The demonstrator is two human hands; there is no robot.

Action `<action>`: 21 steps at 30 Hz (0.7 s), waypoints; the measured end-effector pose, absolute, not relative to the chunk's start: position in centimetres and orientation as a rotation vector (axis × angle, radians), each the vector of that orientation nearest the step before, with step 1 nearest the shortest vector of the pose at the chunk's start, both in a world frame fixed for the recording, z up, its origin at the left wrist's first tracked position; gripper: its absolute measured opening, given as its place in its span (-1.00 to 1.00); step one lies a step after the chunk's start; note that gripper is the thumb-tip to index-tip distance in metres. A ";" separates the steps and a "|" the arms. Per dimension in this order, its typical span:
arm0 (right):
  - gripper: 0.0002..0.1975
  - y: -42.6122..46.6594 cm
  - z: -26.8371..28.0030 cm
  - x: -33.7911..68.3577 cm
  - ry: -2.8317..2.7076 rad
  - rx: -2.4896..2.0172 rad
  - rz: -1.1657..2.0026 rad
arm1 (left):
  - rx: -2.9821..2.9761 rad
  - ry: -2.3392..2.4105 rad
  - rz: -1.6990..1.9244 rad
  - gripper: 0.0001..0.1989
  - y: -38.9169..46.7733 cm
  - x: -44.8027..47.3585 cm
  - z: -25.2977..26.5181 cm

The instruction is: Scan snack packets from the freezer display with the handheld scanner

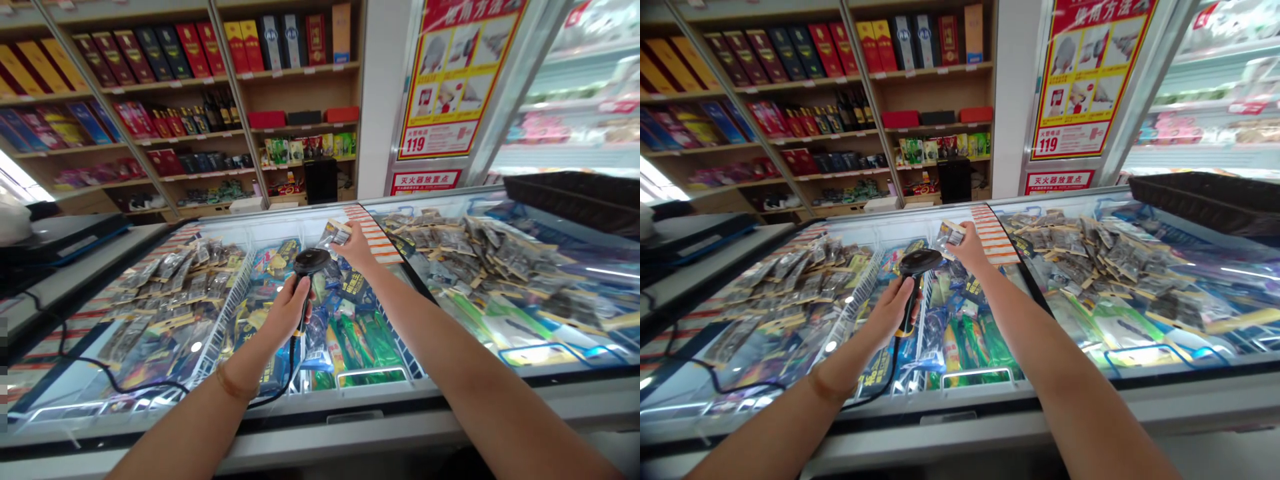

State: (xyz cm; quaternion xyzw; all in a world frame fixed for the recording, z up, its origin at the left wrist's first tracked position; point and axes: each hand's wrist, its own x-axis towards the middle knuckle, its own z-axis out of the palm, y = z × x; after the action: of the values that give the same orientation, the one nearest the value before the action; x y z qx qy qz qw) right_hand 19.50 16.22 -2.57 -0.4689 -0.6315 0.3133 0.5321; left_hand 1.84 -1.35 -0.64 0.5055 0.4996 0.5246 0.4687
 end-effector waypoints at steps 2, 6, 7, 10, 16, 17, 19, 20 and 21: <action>-0.58 15.8 -2.4 19.0 -1.593 -1.085 0.792 | 1.248 1.228 1.278 -0.36 -1.4 1.9 -0.6; -0.79 15.5 -2.7 18.1 -1.642 -0.951 0.942 | 1.238 1.226 1.291 -0.37 -1.4 1.9 -0.6; -0.81 15.5 -2.8 18.1 -1.625 -0.930 0.985 | 1.237 1.227 1.292 -0.37 -1.4 1.8 -0.6; -0.85 15.9 -2.9 18.2 -1.590 -0.949 1.053 | 1.236 1.230 1.289 -0.36 -1.3 1.8 -0.8; -0.74 16.9 -3.5 18.6 -1.403 -1.055 1.140 | 1.269 1.215 1.278 -0.35 -1.1 1.6 -1.3; -0.72 17.0 -3.6 18.5 -1.354 -1.053 1.188 | 1.280 1.212 1.270 -0.36 -1.1 1.6 -1.3; -0.69 17.2 -3.8 18.5 -1.267 -1.039 1.253 | 1.302 1.203 1.251 -0.36 -1.2 1.6 -1.1; -0.68 17.3 -3.8 18.5 -1.236 -1.035 1.270 | 1.313 1.201 1.241 -0.37 -1.2 1.7 -1.1; -0.67 17.3 -3.8 18.4 -1.215 -1.036 1.278 | 1.323 1.199 1.231 -0.37 -1.2 1.7 -1.0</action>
State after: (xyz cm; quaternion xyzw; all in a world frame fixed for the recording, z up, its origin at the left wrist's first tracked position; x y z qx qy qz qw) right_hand 18.43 17.31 -3.83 -0.4322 -0.5070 0.5333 0.5214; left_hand 1.69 -1.22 -1.00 0.5394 0.4888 0.5017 0.4673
